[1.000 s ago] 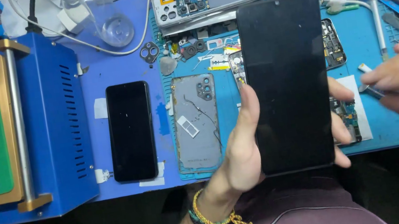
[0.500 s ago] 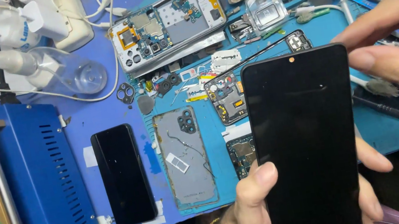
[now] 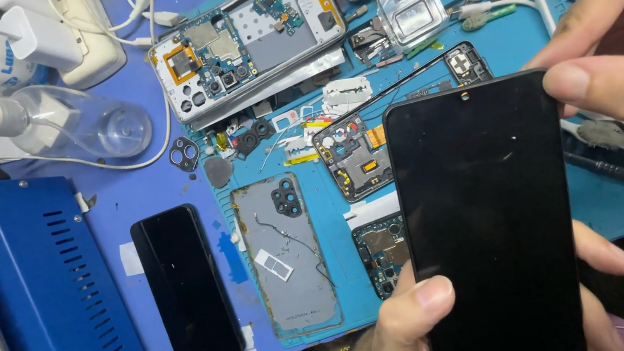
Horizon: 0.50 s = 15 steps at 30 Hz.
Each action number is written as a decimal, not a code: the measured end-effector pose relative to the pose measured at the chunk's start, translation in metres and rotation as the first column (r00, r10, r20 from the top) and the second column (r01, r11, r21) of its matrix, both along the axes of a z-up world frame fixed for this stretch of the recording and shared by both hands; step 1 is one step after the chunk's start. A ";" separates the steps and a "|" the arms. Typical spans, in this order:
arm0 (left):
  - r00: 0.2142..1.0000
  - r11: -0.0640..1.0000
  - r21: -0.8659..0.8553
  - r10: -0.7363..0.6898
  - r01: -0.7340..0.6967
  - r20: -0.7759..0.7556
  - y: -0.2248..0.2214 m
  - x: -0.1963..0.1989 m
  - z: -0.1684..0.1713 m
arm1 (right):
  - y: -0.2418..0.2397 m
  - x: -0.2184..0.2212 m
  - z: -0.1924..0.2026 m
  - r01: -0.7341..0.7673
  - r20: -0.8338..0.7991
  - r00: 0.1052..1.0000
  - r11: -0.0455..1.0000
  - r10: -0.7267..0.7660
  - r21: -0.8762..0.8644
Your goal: Disassembling and inspecting internal components of a mobile phone at a repair station.
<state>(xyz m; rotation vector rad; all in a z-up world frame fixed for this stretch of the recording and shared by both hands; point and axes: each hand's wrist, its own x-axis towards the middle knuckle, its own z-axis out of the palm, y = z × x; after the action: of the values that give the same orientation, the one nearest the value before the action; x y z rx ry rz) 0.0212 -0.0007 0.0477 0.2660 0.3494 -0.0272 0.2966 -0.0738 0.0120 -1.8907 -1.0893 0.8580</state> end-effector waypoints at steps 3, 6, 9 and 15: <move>0.998 0.999 -0.004 -0.047 0.047 -0.028 0.001 0.002 0.002 | -0.004 0.006 -0.003 -0.029 -0.018 0.999 1.000 0.029 0.011; 0.997 0.994 -0.086 -0.072 0.069 -0.029 -0.006 -0.001 -0.005 | -0.004 0.014 -0.007 -0.085 0.001 0.996 0.996 0.085 0.022; 0.999 0.991 -0.133 -0.029 0.025 -0.025 -0.005 0.000 0.001 | -0.003 0.017 -0.007 -0.090 0.015 0.996 0.996 0.090 0.003; 0.985 0.982 0.074 -0.171 0.172 -0.027 0.017 0.007 0.002 | -0.003 0.046 -0.035 -0.164 0.023 0.986 0.986 0.164 0.008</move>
<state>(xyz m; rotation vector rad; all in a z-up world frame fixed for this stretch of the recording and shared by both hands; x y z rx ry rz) 0.0279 0.0160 0.0496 0.3708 0.3480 -0.1867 0.3423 -0.0771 -0.0225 -1.8252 -1.2744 0.9222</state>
